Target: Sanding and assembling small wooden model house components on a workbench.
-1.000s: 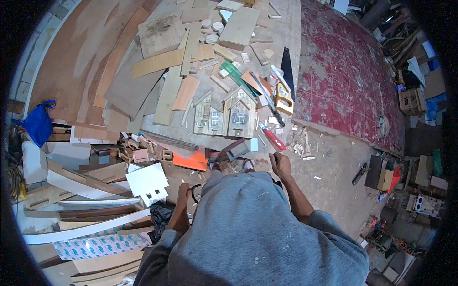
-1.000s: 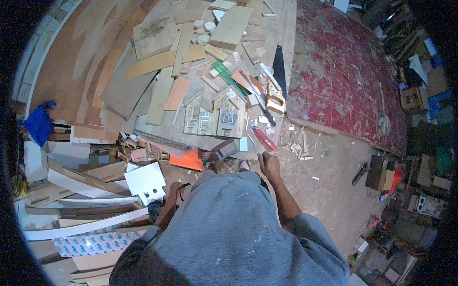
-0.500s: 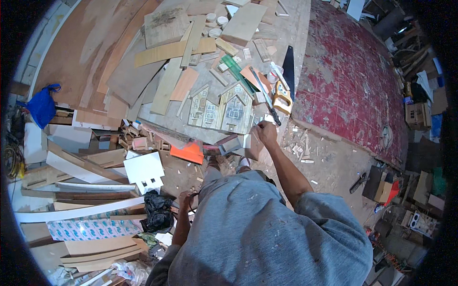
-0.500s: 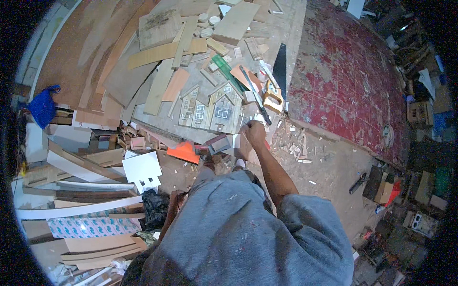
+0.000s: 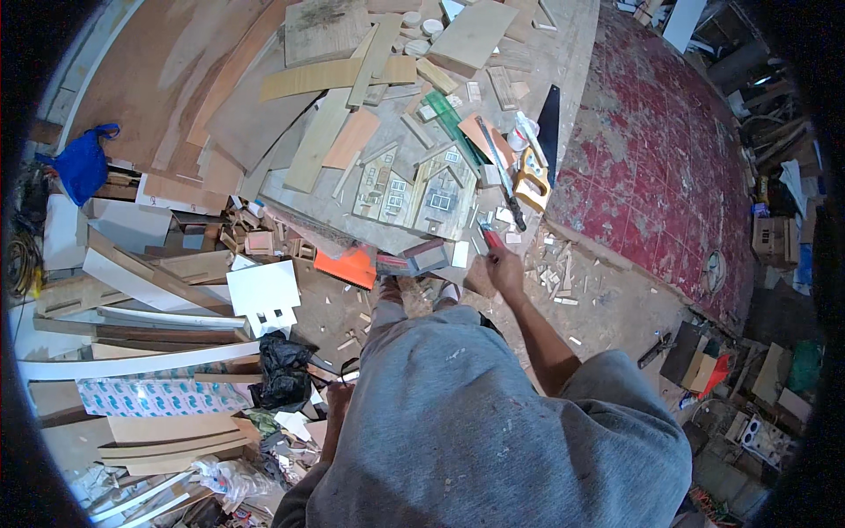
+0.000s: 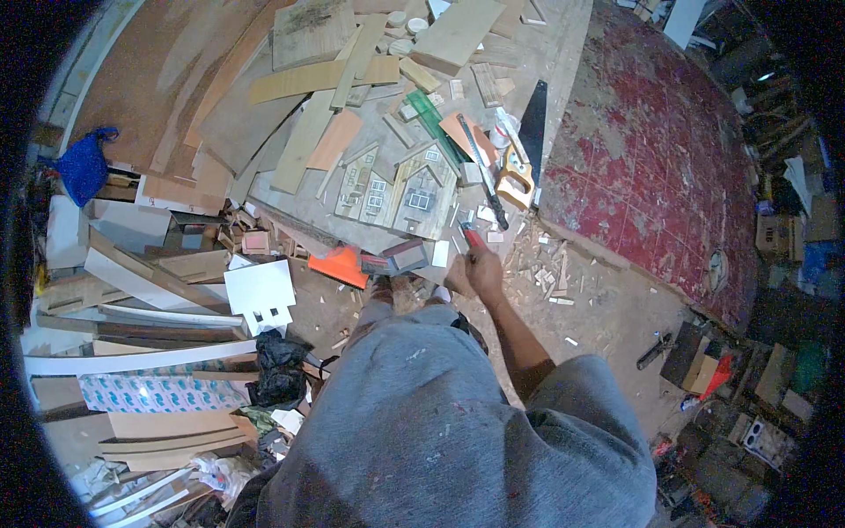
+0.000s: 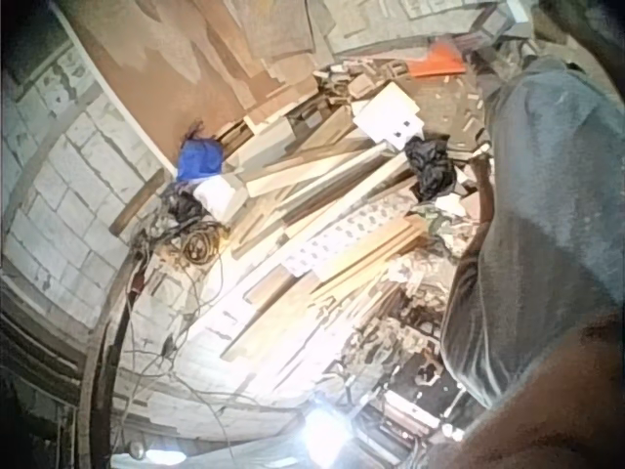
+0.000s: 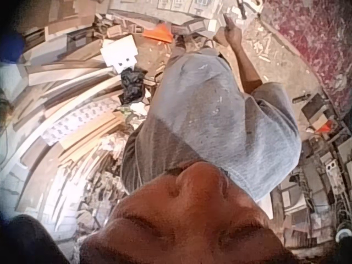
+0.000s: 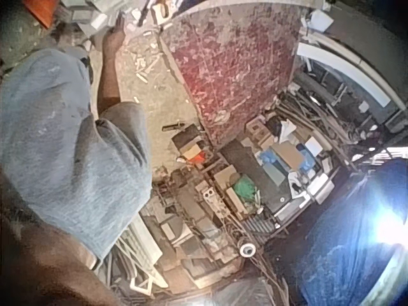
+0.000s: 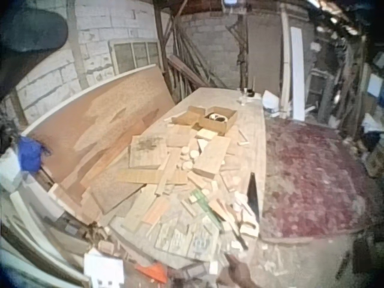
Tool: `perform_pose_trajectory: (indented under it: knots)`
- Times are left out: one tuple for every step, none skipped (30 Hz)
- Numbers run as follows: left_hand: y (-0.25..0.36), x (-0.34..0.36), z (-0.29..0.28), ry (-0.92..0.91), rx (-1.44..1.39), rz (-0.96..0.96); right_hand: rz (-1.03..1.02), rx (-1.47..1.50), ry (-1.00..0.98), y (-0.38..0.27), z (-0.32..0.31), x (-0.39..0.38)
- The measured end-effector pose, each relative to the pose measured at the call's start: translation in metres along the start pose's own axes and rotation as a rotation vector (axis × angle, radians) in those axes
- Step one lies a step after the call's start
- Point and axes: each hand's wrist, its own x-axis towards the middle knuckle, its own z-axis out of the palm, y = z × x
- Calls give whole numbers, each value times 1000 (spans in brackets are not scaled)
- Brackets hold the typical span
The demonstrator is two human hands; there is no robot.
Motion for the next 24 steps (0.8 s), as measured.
perform_pose_trajectory:
  knots:
    - [10, -3, -5, -1, -10, 0, -18, -39, 5, -5, 7, -6]
    - [22, -8, -15, -93, -48, -29, -24, -46, 2, -10, 13, -9]
    - [29, -13, -21, -184, -82, -61, 34, -99, -9, -17, 17, -11]
    - [24, -3, -17, -67, -5, 111, 89, -140, -20, -21, 21, -10]
    - [18, 7, -15, -209, -5, -51, 80, -132, -27, -24, 21, -10]
    - [17, 26, -12, -167, -9, 22, 74, -122, 37, -21, 23, -8]
    - [11, 39, -11, -124, -13, 89, 66, -110, 96, -19, 26, -8]
    - [30, 49, -19, -81, -108, 143, 83, -138, 96, -7, 29, -8]
    - [49, 55, -33, -32, -197, 186, 69, -138, 83, -2, 28, -9]
    - [46, 67, -42, 63, 11, 425, 10, -58, 147, -7, 24, -7]
    - [40, 80, -47, 161, 225, 655, -54, 27, 212, -18, 20, -1]
    - [49, 85, -53, 174, 215, 633, 30, -12, 99, -34, 9, 2]
    - [72, 86, -66, 89, -118, 485, 25, -21, 100, -45, -1, 8]
    - [93, 87, -78, 6, -441, 323, -37, -28, 76, -58, -7, 18]
    - [105, 90, -85, 12, -444, 314, -101, -31, 47, -72, -8, 28]
    - [113, 95, -87, 90, -384, 377, -206, 15, 44, -90, -5, 43]
    - [120, 99, -90, 168, -322, 438, -203, 42, -59, -110, -3, 55]
    - [128, 104, -92, 169, -326, 433, -274, 36, -76, -122, 9, 70]
    - [134, 109, -92, 119, -341, 356, -342, 29, -92, -130, 22, 84]
    - [135, 111, -93, 71, -358, 276, -345, 27, -99, -138, 36, 95]
    - [132, 114, -93, 70, -362, 272, -366, 1, -132, -145, 51, 106]
    - [125, 117, -92, 52, -326, 324, -395, -21, -168, -152, 65, 116]
    - [118, 119, -90, 32, -290, 376, -403, -21, -176, -158, 77, 122]
    - [102, 122, -85, 43, -297, 356, -424, -1, -175, -166, 93, 126]
